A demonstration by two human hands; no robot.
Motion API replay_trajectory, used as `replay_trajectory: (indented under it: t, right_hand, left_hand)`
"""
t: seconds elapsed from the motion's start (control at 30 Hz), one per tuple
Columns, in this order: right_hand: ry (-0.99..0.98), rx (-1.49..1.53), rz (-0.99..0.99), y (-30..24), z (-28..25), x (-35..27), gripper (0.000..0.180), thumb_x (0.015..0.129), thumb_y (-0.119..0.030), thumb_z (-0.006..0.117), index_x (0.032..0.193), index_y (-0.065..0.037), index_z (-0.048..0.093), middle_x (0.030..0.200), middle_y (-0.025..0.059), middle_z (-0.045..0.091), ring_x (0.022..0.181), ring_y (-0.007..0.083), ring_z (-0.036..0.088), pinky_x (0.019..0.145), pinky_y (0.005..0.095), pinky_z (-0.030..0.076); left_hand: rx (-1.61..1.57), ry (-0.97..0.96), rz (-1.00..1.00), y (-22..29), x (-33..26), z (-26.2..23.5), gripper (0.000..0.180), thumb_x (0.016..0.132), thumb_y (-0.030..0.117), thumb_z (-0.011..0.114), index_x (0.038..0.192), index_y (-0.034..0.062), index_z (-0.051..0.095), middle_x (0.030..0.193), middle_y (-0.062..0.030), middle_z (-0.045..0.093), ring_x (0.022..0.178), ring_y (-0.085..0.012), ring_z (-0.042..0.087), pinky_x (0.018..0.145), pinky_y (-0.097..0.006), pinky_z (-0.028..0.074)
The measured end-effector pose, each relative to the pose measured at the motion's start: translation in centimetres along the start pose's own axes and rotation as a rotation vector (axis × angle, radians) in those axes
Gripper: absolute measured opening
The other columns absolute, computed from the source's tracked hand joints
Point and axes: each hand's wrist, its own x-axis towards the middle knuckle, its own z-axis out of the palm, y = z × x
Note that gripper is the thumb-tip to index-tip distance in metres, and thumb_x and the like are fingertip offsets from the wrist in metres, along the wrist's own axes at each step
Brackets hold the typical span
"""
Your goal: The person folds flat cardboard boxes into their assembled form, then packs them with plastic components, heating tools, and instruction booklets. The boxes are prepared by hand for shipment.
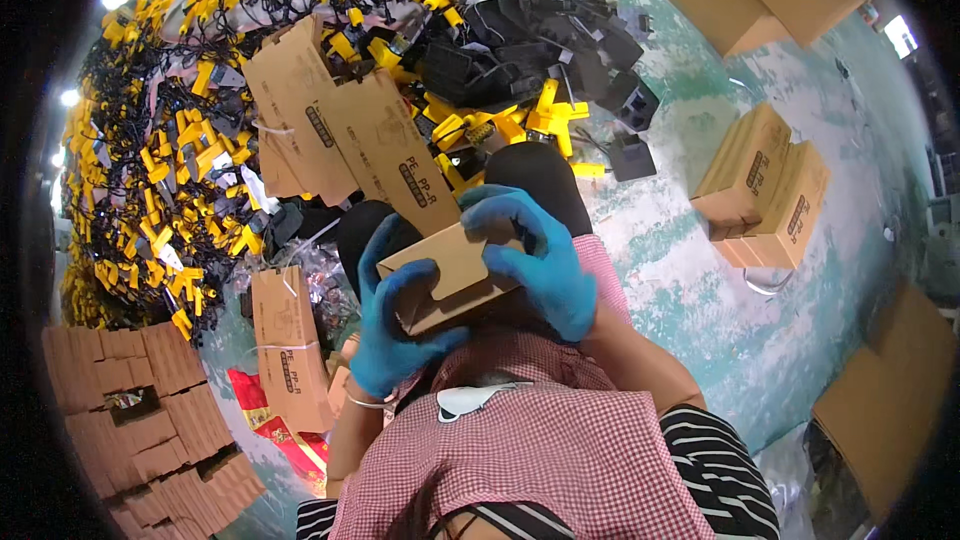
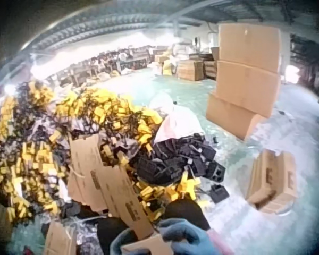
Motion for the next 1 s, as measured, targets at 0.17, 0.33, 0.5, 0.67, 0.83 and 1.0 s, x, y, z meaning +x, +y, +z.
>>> replay_trajectory:
  t: [0.17, 0.33, 0.5, 0.67, 0.83, 1.0]
  right_hand:
    - [-0.062, -0.166, -0.05, -0.8, -0.6, 1.7, 0.043, 0.082, -0.022, 0.073, 0.118, -0.003, 0.061, 0.123, 0.0116, 0.059, 0.115, 0.0224, 0.06, 0.101, 0.0354, 0.046]
    - [-0.372, -0.899, 0.095, -4.3, -1.3, 3.9, 0.056, 0.077, -0.032, 0.08, 0.124, -0.009, 0.062, 0.119, 0.0145, 0.064, 0.113, 0.0315, 0.062, 0.098, 0.039, 0.048]
    - [-0.421, -1.091, 0.122, -5.0, -0.3, 4.4, 0.056, 0.076, -0.039, 0.081, 0.119, -0.009, 0.063, 0.115, 0.016, 0.066, 0.108, 0.0352, 0.063, 0.094, 0.0406, 0.05]
    - [-0.439, -1.298, 0.114, -3.0, 0.1, 4.6, 0.044, 0.081, -0.035, 0.076, 0.113, -0.006, 0.064, 0.106, 0.0163, 0.067, 0.099, 0.036, 0.065, 0.087, 0.0409, 0.052]
    - [-0.452, -0.898, 0.019, -4.2, -2.2, 3.3, 0.041, 0.087, -0.023, 0.071, 0.124, -0.006, 0.062, 0.113, 0.0185, 0.067, 0.11, 0.0347, 0.064, 0.095, 0.0382, 0.05]
    - [-0.019, -1.014, -0.642, -2.1, -4.7, 1.0, 0.055, 0.075, -0.004, 0.067, 0.13, -0.013, 0.062, 0.138, 0.0111, 0.054, 0.125, 0.0378, 0.054, 0.106, 0.046, 0.044]
  left_hand:
    - [0.195, -0.082, 0.039, 0.5, 0.8, -1.7, 0.072, 0.061, 0.014, 0.092, 0.127, 0.0175, 0.064, 0.144, -0.0204, 0.045, 0.126, -0.0402, 0.054, 0.102, -0.044, 0.05]
    - [0.258, -0.09, 0.018, 1.2, 0.8, -1.7, 0.074, 0.058, 0.013, 0.091, 0.126, 0.019, 0.065, 0.137, -0.0172, 0.051, 0.118, -0.037, 0.06, 0.098, -0.043, 0.053]
    - [0.273, -0.072, 0.02, 1.2, 0.8, -1.6, 0.074, 0.058, 0.013, 0.091, 0.127, 0.0189, 0.065, 0.137, -0.0161, 0.051, 0.116, -0.0359, 0.061, 0.097, -0.042, 0.054]
    - [0.275, -0.126, 0.019, 0.9, 0.8, -1.3, 0.073, 0.061, 0.017, 0.093, 0.127, 0.0136, 0.064, 0.135, -0.0177, 0.052, 0.121, -0.035, 0.058, 0.101, -0.042, 0.052]
    - [0.233, -0.093, 0.029, 0.8, 1.0, -2.2, 0.075, 0.059, 0.015, 0.092, 0.129, 0.0142, 0.064, 0.138, -0.0167, 0.053, 0.122, -0.0349, 0.057, 0.103, -0.043, 0.049]
    - [0.075, 0.666, -0.012, 1.7, -0.3, -9.4, 0.049, 0.079, 0.01, 0.079, 0.124, 0.0007, 0.062, 0.125, -0.0121, 0.063, 0.118, -0.0282, 0.06, 0.103, -0.041, 0.047]
